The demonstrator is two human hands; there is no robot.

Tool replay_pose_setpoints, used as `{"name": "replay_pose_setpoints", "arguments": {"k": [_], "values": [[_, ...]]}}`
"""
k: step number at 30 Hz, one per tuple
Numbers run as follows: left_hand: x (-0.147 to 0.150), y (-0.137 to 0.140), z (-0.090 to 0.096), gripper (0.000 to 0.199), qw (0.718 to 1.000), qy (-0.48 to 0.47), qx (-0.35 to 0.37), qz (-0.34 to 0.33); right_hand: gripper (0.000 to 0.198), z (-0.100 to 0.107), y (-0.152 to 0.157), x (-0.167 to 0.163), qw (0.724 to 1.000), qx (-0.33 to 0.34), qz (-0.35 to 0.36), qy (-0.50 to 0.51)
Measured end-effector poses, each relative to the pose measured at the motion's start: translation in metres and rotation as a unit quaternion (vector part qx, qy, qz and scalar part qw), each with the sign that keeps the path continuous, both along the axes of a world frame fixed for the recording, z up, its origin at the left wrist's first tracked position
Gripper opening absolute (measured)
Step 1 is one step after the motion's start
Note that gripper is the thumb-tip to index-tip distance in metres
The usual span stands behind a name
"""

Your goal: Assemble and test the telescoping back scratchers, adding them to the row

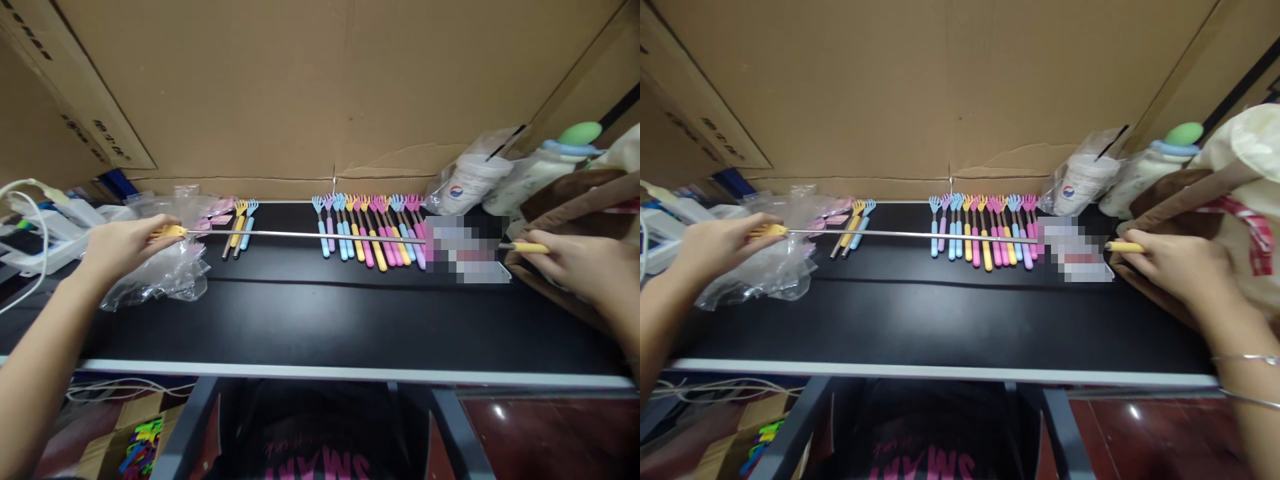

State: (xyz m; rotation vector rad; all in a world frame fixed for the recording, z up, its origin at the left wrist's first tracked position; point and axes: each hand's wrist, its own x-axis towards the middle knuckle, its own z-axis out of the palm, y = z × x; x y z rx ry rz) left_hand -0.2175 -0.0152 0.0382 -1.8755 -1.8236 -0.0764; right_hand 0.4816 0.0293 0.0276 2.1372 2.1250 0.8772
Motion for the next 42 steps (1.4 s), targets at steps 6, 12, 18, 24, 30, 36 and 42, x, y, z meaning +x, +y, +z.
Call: {"name": "replay_pose_setpoints", "arguments": {"k": [6,12,18,24,30,36,42], "values": [[0.010,0.003,0.000,0.043,0.999,-0.037,-0.013,-0.025,0.034,0.001,0.000,-0.003,0.996,-0.066,-0.052,0.012],[0.016,-0.002,-0.003,0.041,0.998,-0.027,-0.034,-0.041,0.040,0.007,-0.001,-0.003,0.991,-0.104,-0.071,0.054],[0.048,0.007,-0.005,0.039,0.994,-0.037,-0.040,-0.095,0.031,0.017,-0.012,-0.056,0.995,-0.090,0.010,0.035],[0.110,0.019,-0.005,0.046,0.971,-0.100,-0.038,-0.213,0.027,0.025,-0.025,-0.124,0.990,-0.109,0.092,0.006],[0.153,0.009,-0.006,0.043,0.946,-0.152,-0.054,-0.280,0.029,0.017,-0.036,-0.145,0.985,-0.091,0.145,0.017],[0.178,-0.001,-0.005,0.039,0.936,-0.197,-0.044,-0.289,0.028,0.006,-0.038,-0.161,0.982,-0.072,0.175,0.012],[0.194,-0.005,-0.005,0.033,0.922,-0.204,-0.056,-0.324,0.024,0.007,-0.043,-0.180,0.971,-0.095,0.215,0.035]]}}
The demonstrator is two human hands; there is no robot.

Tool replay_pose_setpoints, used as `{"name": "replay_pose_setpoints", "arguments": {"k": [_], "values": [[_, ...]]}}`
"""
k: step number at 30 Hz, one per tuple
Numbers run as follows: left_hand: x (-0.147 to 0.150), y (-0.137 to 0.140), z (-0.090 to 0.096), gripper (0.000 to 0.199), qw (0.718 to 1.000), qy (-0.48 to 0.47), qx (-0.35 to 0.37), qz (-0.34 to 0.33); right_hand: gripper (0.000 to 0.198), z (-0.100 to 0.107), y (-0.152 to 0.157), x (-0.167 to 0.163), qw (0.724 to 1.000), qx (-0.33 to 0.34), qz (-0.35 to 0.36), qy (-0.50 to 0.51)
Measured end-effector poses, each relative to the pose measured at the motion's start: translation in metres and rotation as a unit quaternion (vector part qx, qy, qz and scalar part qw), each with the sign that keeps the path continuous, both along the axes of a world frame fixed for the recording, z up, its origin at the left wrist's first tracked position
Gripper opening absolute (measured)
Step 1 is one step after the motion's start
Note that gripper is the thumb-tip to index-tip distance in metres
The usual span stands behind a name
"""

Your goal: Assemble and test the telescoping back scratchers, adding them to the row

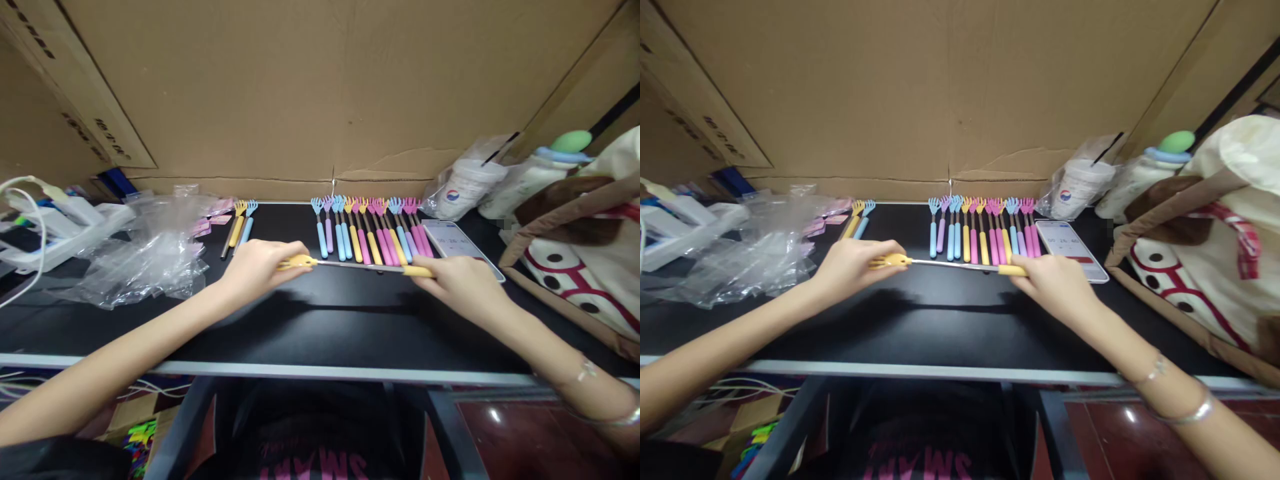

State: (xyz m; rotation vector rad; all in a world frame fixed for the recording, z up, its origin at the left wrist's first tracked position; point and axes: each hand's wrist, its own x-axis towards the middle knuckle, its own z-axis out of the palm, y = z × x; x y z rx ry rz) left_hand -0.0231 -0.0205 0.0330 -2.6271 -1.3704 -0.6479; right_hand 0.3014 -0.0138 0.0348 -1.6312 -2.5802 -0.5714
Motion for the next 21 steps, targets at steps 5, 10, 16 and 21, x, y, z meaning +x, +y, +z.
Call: {"name": "replay_pose_setpoints", "arguments": {"k": [5,10,16,21], "values": [[0.028,0.003,-0.004,0.033,1.000,0.009,0.024,-0.011,0.020,0.001,-0.005,-0.030,1.000,-0.010,0.027,0.013],[0.031,0.002,-0.007,0.029,0.998,0.034,0.049,0.012,0.021,-0.001,-0.004,-0.034,0.999,0.012,0.030,0.005],[0.001,0.007,-0.001,0.039,0.984,0.125,0.116,0.045,0.031,0.006,-0.001,-0.013,0.999,0.041,-0.001,-0.020],[-0.066,0.019,0.001,0.049,0.964,0.185,0.088,0.168,0.032,0.012,0.017,0.054,0.986,0.040,-0.147,-0.075]]}}
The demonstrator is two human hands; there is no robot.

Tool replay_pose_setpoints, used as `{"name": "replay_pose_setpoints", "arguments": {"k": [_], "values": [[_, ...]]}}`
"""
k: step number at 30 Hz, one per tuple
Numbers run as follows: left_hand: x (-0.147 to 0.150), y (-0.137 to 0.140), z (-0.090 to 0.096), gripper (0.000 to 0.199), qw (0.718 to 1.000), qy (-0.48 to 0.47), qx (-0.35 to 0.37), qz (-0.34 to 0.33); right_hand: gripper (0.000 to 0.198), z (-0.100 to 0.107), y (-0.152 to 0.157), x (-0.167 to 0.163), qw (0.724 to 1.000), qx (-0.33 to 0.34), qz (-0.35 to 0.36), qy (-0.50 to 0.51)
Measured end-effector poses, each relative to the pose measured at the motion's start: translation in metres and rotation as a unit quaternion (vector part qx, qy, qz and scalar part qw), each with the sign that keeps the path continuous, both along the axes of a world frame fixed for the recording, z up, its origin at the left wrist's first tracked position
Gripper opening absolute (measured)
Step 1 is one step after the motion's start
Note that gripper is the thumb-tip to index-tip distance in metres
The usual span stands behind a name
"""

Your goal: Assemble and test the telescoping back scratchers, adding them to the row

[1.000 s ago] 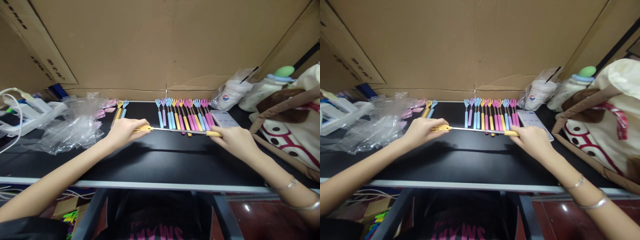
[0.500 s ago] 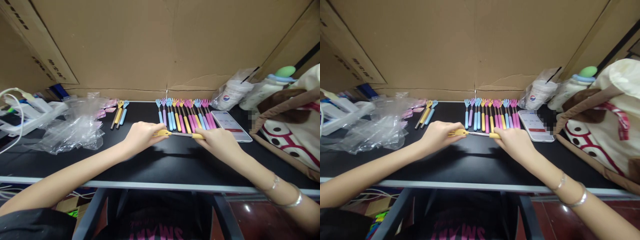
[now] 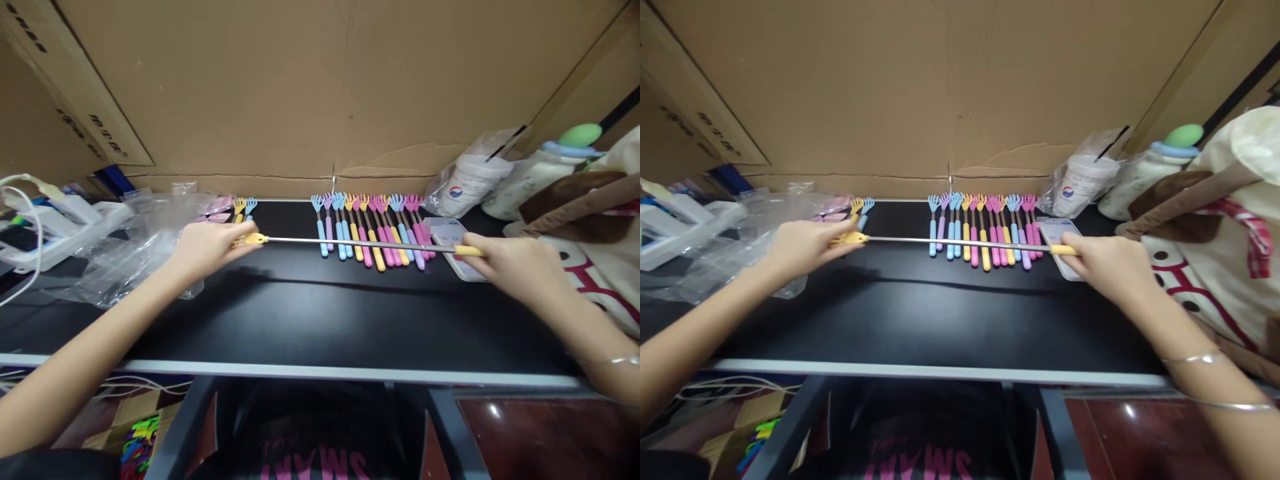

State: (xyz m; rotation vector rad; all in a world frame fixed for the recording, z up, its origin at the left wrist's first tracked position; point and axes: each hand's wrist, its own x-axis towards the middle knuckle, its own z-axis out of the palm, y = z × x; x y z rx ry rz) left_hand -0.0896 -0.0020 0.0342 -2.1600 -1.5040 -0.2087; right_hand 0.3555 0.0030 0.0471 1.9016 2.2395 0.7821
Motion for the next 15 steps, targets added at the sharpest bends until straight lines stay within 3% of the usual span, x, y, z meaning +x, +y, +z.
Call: {"name": "replay_pose_setpoints", "arguments": {"k": [3,8,12,15], "values": [[-0.022,-0.003,0.000,0.051,0.999,0.020,-0.021,0.022,0.028,-0.001,0.007,0.026,1.000,-0.008,0.007,-0.022],[-0.041,-0.006,0.009,0.069,0.997,0.036,0.008,0.075,0.031,0.003,0.008,0.047,1.000,0.026,-0.001,-0.017],[-0.071,-0.004,0.014,0.082,0.990,0.047,0.019,0.135,0.032,0.001,0.015,0.084,0.999,0.031,-0.041,0.000],[-0.094,-0.004,0.011,0.081,0.984,0.059,0.019,0.165,0.039,-0.004,0.022,0.111,0.997,0.032,-0.064,0.017]]}}
